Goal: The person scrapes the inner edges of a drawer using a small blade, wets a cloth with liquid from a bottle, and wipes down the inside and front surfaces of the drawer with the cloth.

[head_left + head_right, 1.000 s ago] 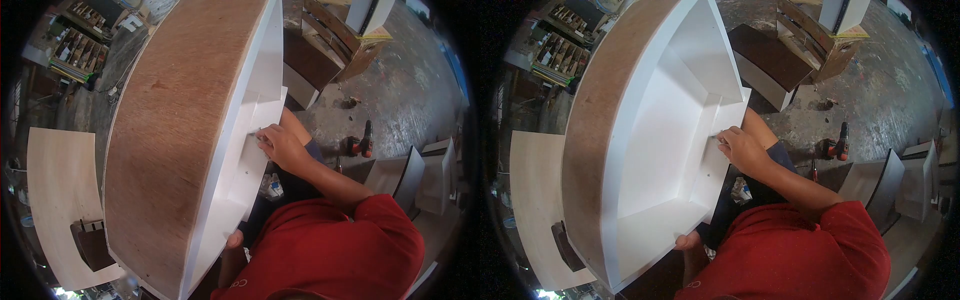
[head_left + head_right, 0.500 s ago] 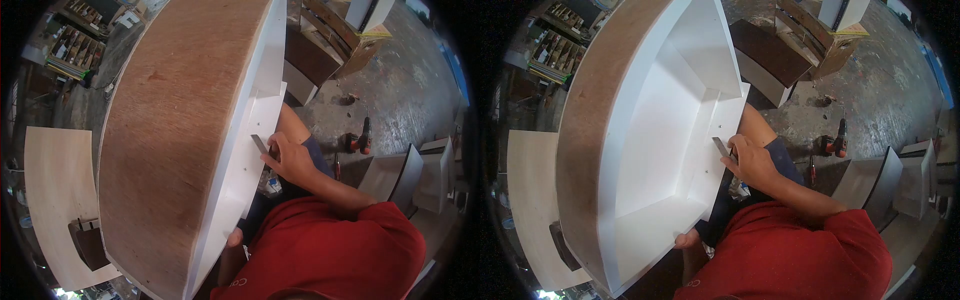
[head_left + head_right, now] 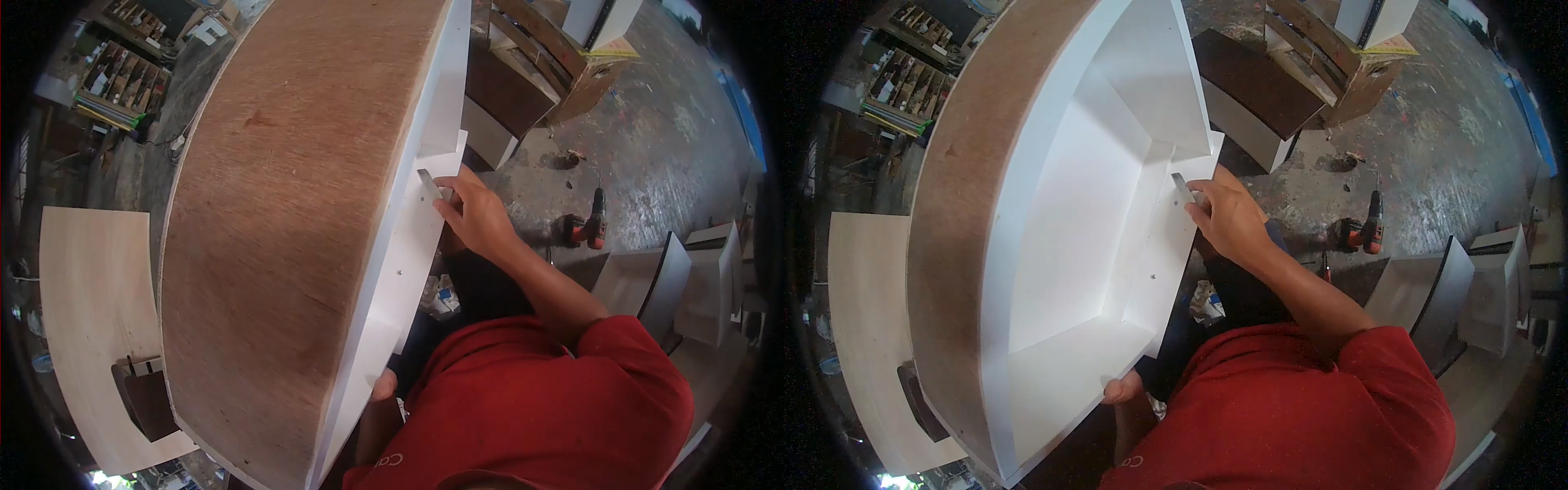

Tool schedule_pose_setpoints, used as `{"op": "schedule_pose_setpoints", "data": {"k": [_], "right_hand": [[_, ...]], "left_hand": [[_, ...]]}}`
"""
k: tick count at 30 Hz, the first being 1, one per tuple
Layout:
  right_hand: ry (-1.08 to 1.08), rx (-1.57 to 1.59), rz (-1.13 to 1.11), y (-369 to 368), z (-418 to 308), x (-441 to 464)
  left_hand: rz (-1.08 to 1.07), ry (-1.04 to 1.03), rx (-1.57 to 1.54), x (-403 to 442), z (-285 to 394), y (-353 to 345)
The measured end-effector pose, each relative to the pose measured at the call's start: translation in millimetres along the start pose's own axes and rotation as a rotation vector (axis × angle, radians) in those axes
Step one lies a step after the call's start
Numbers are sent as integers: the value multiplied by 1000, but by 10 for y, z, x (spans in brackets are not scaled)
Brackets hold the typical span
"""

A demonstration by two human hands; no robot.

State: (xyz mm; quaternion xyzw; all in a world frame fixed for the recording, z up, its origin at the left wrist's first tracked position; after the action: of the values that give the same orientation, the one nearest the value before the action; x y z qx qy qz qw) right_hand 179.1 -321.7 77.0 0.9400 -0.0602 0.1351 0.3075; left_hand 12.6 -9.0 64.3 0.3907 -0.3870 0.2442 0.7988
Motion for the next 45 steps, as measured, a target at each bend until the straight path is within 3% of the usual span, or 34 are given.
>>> {"op": "schedule_pose_setpoints", "data": {"k": [7, 22, 25, 29, 35, 38, 45], "right_hand": [[-73, 65, -109, -119, -56, -78], [62, 137, -243, -238, -290, -417], [-40, 129, -298, -117, -261, -331], [-65, 12, -151, -6, -126, -145], [89, 29, -182, -206, -234, -334], [76, 121, -273, -181, -243, -376], [-13, 6, -88, 6, -105, -95]], "left_hand": [[5, 17, -13, -5, 1, -7], [16, 69, -76, 67, 15, -39], [45, 66, -56, 41, 12, -42], [55, 25, -20, -6, -35, -12], [-2, 21, -40, 26, -20, -26], [-41, 33, -66, 63, 0, -38], [-121, 11, -70, 54, -26, -57]]}}
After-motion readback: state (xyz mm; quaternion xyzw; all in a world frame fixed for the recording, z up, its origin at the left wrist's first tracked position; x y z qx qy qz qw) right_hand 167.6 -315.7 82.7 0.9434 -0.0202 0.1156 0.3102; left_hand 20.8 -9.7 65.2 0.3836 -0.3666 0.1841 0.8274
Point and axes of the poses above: each hand's wrist, its own x-axis towards the middle knuckle, its own y-axis out of the back of the hand, z = x × y, the point moved 5 cm from there along x, towards the middle knuckle, and after that the axes turned 10 degrees about y, right-handed, at the moved point
